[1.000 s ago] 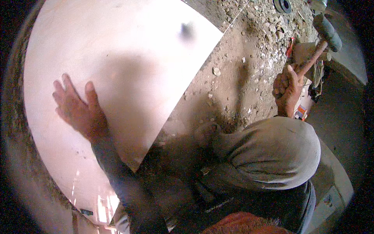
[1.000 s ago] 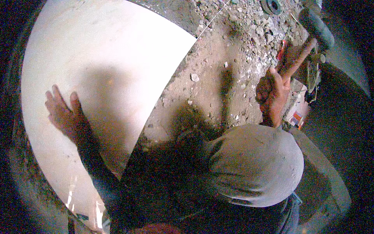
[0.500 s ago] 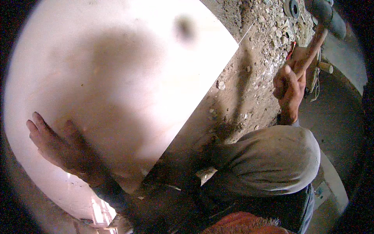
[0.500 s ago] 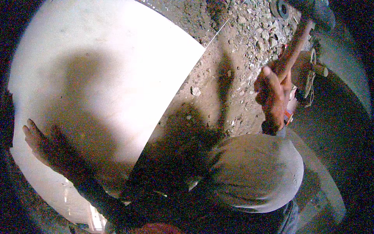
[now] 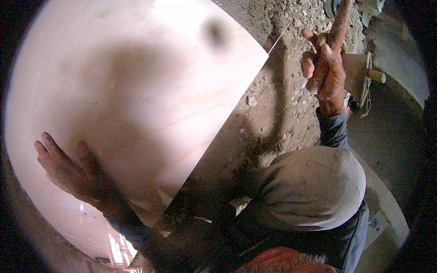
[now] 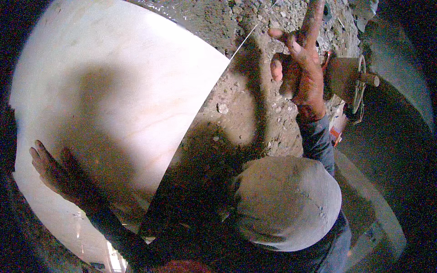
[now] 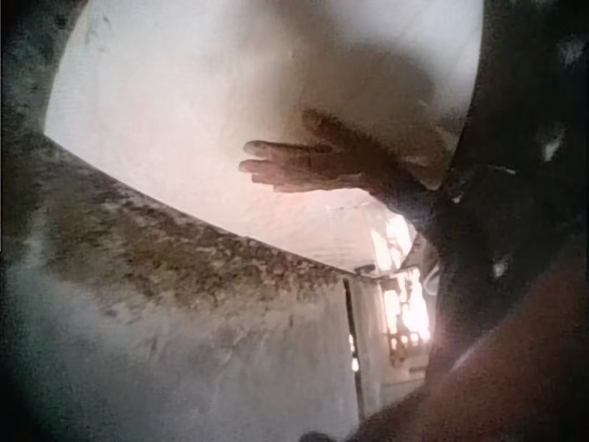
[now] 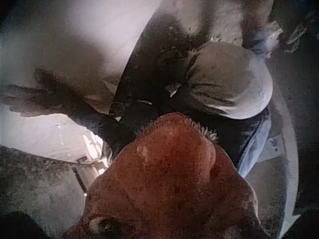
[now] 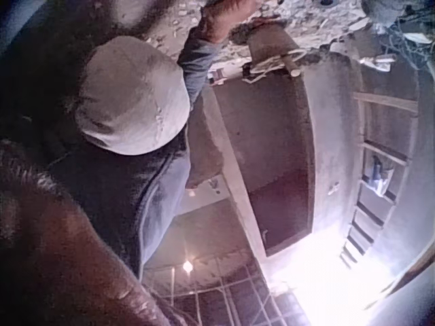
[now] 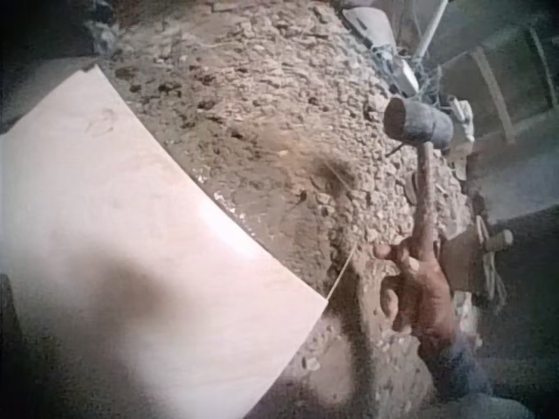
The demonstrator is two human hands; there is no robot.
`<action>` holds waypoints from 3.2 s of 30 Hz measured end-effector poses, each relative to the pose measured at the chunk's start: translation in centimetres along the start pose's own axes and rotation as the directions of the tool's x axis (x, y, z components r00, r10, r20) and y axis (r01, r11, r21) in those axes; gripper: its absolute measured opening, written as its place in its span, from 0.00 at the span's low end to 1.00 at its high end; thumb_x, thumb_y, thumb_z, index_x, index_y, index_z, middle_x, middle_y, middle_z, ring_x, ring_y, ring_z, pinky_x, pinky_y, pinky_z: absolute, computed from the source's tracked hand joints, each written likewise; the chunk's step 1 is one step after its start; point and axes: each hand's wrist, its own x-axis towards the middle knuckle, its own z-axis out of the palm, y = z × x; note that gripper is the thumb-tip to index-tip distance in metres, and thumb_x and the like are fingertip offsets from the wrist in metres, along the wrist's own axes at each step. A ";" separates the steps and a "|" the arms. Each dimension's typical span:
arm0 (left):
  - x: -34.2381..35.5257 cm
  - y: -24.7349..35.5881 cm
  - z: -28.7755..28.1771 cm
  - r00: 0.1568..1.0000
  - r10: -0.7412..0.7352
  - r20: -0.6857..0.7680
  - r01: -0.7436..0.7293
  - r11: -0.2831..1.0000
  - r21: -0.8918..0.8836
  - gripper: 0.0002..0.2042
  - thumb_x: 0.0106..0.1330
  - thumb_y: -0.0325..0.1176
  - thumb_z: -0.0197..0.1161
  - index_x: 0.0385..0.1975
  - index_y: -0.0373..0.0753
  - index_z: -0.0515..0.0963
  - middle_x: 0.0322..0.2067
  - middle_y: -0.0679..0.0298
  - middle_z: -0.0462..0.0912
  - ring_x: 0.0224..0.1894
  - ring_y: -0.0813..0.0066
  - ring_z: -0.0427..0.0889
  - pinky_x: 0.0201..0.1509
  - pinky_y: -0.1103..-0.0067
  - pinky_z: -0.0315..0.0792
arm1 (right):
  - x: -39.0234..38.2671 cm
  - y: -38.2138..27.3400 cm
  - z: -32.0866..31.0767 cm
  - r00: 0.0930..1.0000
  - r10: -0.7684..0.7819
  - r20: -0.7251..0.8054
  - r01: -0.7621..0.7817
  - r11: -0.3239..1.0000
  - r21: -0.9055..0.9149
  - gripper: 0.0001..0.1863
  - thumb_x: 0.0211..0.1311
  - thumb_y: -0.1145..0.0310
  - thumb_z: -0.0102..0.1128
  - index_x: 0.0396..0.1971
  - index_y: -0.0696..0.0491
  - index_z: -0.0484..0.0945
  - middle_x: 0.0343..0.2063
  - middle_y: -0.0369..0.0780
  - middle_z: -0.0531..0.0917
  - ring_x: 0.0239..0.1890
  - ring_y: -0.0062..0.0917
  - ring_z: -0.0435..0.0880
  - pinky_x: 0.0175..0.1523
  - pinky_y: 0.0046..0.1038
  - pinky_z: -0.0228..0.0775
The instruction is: The person applies mortar to the back of a tile using a trowel, places the tile onto the floor alongside existing tiles, and taps it into place with a rubber mallet.
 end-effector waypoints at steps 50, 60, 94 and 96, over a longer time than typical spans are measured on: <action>-4.7 6.6 -5.3 0.815 0.101 0.571 -0.011 0.987 -0.158 0.62 0.49 0.76 0.63 0.77 0.52 0.37 0.75 0.35 0.33 0.70 0.13 0.37 0.61 0.28 0.56 | -14.5 1.6 0.5 0.882 -0.077 0.465 0.432 0.524 -0.734 0.19 0.71 0.52 0.58 0.49 0.50 0.70 0.30 0.54 0.82 0.35 0.54 0.83 0.36 0.48 0.71; -5.6 5.8 -6.9 0.864 0.084 0.497 -0.048 0.995 -0.086 0.58 0.50 0.77 0.60 0.77 0.54 0.43 0.76 0.44 0.43 0.74 0.27 0.46 0.62 0.37 0.64 | -14.2 1.3 2.6 0.844 -0.054 0.534 0.482 0.513 -0.711 0.21 0.72 0.49 0.55 0.48 0.52 0.72 0.34 0.56 0.83 0.37 0.56 0.82 0.40 0.50 0.71; -17.5 -11.3 -9.8 0.741 0.021 0.671 0.059 0.994 -0.097 0.52 0.58 0.56 0.71 0.77 0.47 0.45 0.78 0.48 0.36 0.78 0.45 0.41 0.72 0.39 0.49 | -15.9 3.8 17.2 0.451 0.039 0.892 0.740 0.543 -0.398 0.23 0.72 0.47 0.55 0.50 0.52 0.68 0.34 0.56 0.83 0.38 0.56 0.83 0.41 0.50 0.74; -15.2 -7.7 -11.9 0.626 -0.078 0.776 -0.066 0.986 0.152 0.51 0.54 0.60 0.72 0.72 0.35 0.57 0.76 0.47 0.47 0.78 0.51 0.47 0.74 0.45 0.49 | -14.9 0.0 17.4 0.523 -0.020 0.852 0.671 0.625 -0.398 0.24 0.72 0.49 0.55 0.53 0.54 0.68 0.35 0.57 0.83 0.38 0.54 0.84 0.43 0.49 0.74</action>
